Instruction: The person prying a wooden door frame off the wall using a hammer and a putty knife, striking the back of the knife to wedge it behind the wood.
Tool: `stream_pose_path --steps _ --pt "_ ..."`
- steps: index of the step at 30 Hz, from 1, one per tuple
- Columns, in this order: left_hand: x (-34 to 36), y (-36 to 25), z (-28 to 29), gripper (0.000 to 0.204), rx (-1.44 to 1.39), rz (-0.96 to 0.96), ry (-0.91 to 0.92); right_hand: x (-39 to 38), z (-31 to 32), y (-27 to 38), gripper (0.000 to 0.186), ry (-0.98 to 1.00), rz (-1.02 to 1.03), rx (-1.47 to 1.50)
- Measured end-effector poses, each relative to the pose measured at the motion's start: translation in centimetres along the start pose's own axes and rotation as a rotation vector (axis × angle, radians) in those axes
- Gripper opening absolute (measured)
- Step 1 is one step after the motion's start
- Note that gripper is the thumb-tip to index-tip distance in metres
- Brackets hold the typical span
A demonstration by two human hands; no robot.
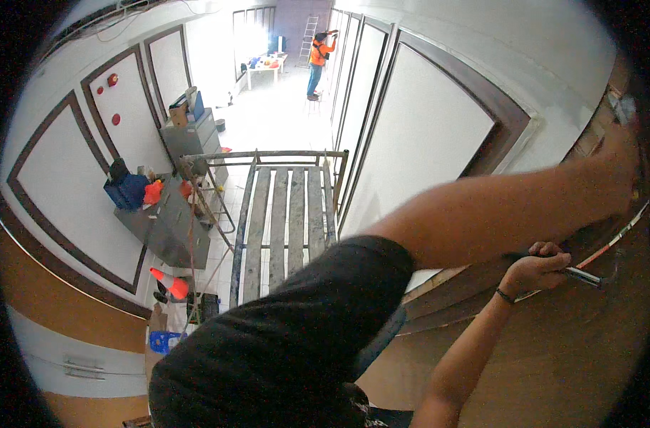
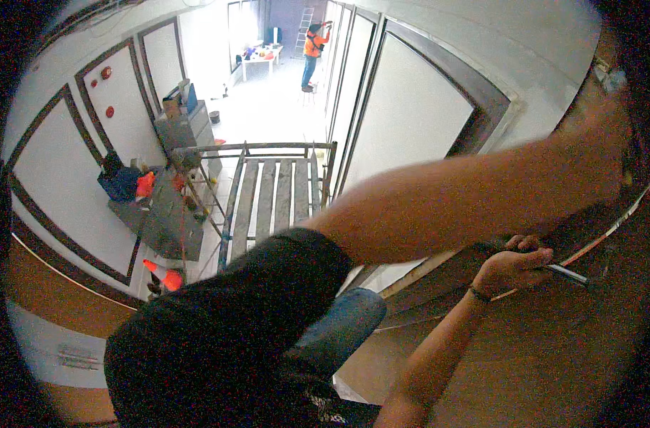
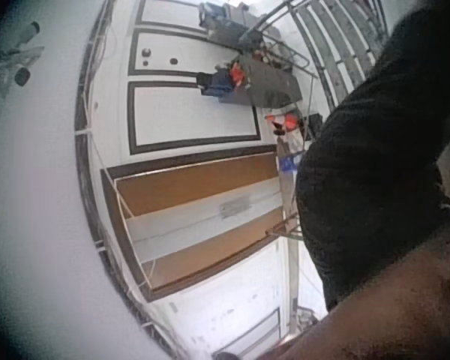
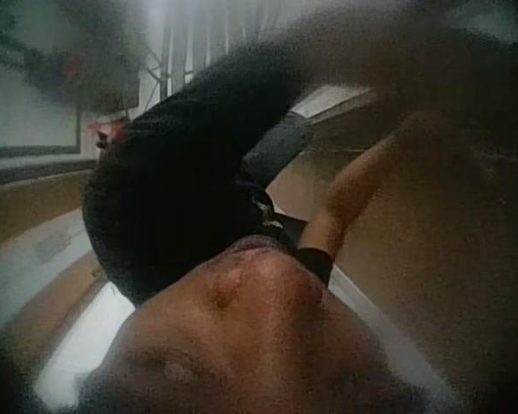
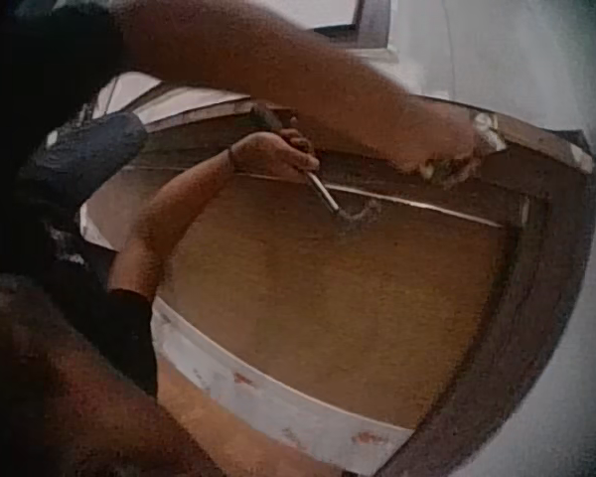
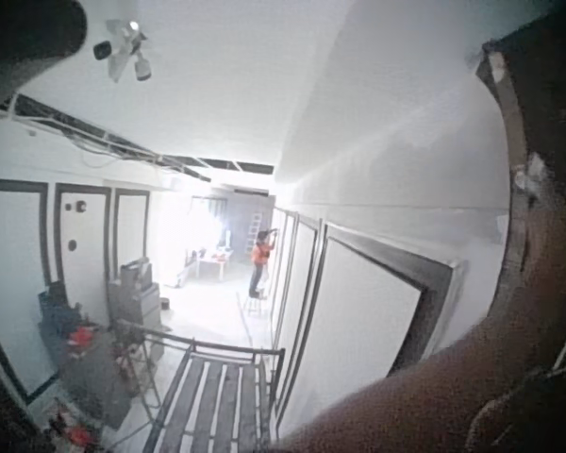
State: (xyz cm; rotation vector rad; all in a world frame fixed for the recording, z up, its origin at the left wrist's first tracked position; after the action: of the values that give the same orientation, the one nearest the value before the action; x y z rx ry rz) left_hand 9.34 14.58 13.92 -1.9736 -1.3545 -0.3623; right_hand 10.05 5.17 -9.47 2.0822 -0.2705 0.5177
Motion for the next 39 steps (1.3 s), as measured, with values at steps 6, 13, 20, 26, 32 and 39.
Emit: stream_pose_path --steps 6,13,20,26,32,39 --pt "-0.5 -2.1 0.0 0.036 -0.010 0.103 0.019 -1.2 -1.1 1.6 0.030 0.087 0.026 0.297" --pt "-3.1 -3.6 -0.5 0.039 -0.012 0.279 0.064 -0.9 -1.3 2.6 0.030 0.148 0.043 0.220" --pt "-3.6 0.4 -5.3 0.042 -0.233 0.231 0.123 -2.3 -0.8 4.3 0.037 0.156 0.057 0.079" --pt "-3.8 -1.4 -8.7 0.029 -0.329 0.270 0.133 -0.5 -1.3 2.0 0.040 0.294 -0.122 0.452" --pt "-4.5 -2.0 -9.5 0.041 -0.301 0.233 0.118 3.5 2.1 5.0 0.044 0.137 -0.256 0.582" --pt "-5.0 -2.0 -8.9 0.041 -0.225 0.248 0.211 9.8 4.4 16.2 0.036 0.161 -0.061 0.531"
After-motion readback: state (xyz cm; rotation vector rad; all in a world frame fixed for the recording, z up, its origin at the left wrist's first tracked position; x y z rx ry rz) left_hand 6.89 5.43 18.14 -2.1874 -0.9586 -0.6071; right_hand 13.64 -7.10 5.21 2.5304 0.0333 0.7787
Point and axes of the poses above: each hand's wrist, its own x-axis towards the middle knuckle, its own z-axis out of the back of the hand, y = z × x, the point moved 9 cm from there along x, towards the middle knuckle, and after that the axes turned 10 degrees about -y, right-handed, at the moved point
